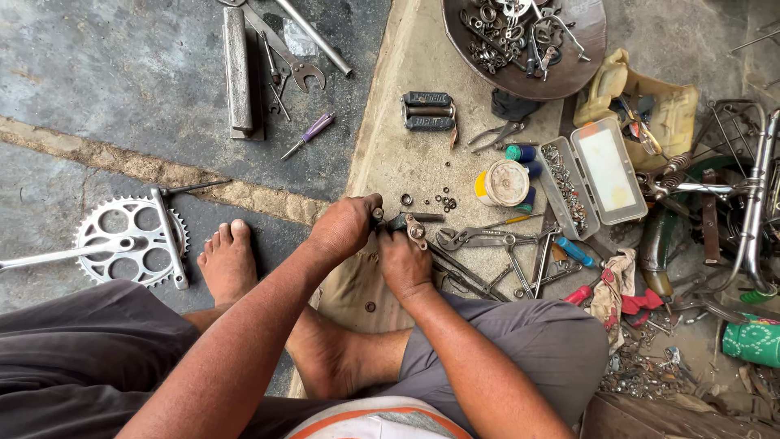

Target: The person assembles bicycle pedals by inserting small metal components into the pedal body. They use a small tool to push parts into place and repeatedly insert and remove components to fit them correctly.

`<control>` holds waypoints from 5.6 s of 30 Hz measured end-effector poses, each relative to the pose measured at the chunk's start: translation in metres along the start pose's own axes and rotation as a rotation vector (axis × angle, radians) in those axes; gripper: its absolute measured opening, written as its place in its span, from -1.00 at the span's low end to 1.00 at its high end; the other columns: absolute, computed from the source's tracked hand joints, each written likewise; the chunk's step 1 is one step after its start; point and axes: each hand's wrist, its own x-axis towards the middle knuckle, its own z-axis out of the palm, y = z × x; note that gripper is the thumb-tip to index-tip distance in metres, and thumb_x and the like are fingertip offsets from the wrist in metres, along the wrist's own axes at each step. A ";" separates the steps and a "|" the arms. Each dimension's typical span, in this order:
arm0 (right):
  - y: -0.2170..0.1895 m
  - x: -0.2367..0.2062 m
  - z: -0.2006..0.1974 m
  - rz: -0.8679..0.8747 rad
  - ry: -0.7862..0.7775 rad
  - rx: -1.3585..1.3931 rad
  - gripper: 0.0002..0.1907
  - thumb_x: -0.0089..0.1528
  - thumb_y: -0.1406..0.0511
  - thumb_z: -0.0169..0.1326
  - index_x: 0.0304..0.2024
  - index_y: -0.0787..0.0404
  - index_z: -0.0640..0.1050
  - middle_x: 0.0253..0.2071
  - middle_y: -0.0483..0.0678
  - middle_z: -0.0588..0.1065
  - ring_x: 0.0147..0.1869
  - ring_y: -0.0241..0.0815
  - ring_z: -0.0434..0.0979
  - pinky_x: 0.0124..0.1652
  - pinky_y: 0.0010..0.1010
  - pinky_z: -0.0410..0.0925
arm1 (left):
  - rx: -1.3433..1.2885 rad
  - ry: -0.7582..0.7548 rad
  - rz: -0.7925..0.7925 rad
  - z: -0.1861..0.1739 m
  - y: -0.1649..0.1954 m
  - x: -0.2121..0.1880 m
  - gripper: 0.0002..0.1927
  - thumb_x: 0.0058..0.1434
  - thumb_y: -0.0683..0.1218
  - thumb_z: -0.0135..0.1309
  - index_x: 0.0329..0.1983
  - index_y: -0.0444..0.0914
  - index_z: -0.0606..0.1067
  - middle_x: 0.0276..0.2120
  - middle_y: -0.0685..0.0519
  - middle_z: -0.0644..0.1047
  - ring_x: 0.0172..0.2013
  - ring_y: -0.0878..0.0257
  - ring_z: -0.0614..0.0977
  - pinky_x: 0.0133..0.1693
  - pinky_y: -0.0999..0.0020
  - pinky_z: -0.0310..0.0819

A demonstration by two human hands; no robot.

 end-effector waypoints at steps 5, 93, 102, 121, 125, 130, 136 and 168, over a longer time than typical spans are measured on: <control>-0.012 -0.010 -0.026 -0.030 -0.017 0.017 -0.74 0.24 0.36 -0.01 -0.05 0.26 0.58 -0.32 0.14 0.55 -0.38 0.16 0.62 -0.43 -0.05 0.48 | -0.079 0.057 0.051 0.004 -0.006 -0.002 -0.69 0.21 -0.23 0.04 0.03 -0.18 0.50 -0.23 -0.25 0.61 -0.21 -0.20 0.66 -0.17 -0.02 0.55; 0.092 0.100 -0.049 -0.039 -0.318 0.215 -0.68 0.23 0.23 0.25 0.02 0.13 0.57 -0.07 0.02 0.53 0.03 0.00 0.57 0.01 -0.24 0.44 | -0.235 0.153 0.036 0.015 0.010 -0.001 -0.84 0.13 -0.10 0.24 -0.20 -0.14 0.61 -0.28 -0.01 0.67 -0.27 0.00 0.70 -0.19 0.16 0.58; 0.050 0.067 -0.118 -0.315 -0.108 0.427 -0.72 0.08 0.29 0.31 -0.18 0.20 0.59 -0.19 0.02 0.55 -0.01 0.06 0.53 0.02 -0.18 0.41 | -0.197 0.199 0.058 0.021 0.004 0.000 -0.78 0.11 -0.06 0.25 -0.17 -0.17 0.59 -0.30 -0.07 0.64 -0.26 -0.09 0.66 -0.21 0.06 0.54; 0.057 0.051 -0.156 -0.026 -0.516 0.337 0.00 -0.06 0.25 0.42 0.42 -0.11 0.31 0.05 0.07 0.46 -0.02 -0.01 0.57 0.02 -0.22 0.44 | -0.176 0.150 0.004 0.021 0.001 -0.003 -0.79 0.16 -0.02 0.24 -0.15 -0.09 0.59 -0.25 0.00 0.66 -0.21 -0.04 0.67 -0.17 0.07 0.54; 0.061 0.032 -0.139 -0.240 -0.234 0.343 -0.11 -0.04 0.27 0.42 0.34 0.06 0.37 -0.02 0.17 0.50 -0.03 0.12 0.53 0.01 -0.09 0.43 | -0.180 0.143 0.023 0.020 0.004 -0.003 -0.81 0.12 -0.04 0.25 -0.18 -0.09 0.60 -0.25 0.02 0.66 -0.21 -0.02 0.68 -0.18 0.10 0.55; 0.075 0.027 -0.107 0.135 -0.456 0.511 -0.43 0.11 0.30 0.36 0.17 0.04 0.52 -0.27 -0.04 0.57 -0.30 -0.17 0.59 -0.25 -0.35 0.50 | -0.195 0.154 -0.006 0.018 0.005 -0.004 -0.80 0.12 -0.04 0.25 -0.18 -0.09 0.60 -0.25 0.02 0.65 -0.22 -0.02 0.67 -0.18 0.10 0.55; 0.096 0.029 -0.087 0.423 -0.625 1.268 -0.66 0.22 0.44 0.14 0.04 0.27 0.44 -0.44 -0.05 0.57 -0.39 -0.25 0.58 -0.33 -0.45 0.46 | -0.191 0.133 0.008 0.020 0.006 -0.003 -0.80 0.11 -0.04 0.25 -0.19 -0.09 0.60 -0.26 0.02 0.65 -0.23 -0.02 0.67 -0.20 0.09 0.55; 0.071 0.074 -0.032 0.697 -0.097 1.291 -0.79 0.15 0.36 0.37 -0.27 0.28 0.59 -0.47 -0.15 0.52 -0.53 -0.41 0.32 -0.53 -0.56 0.19 | -0.168 0.102 -0.002 0.019 0.005 -0.003 -0.82 0.16 -0.02 0.23 -0.17 -0.08 0.59 -0.25 0.03 0.66 -0.23 0.01 0.69 -0.17 0.11 0.57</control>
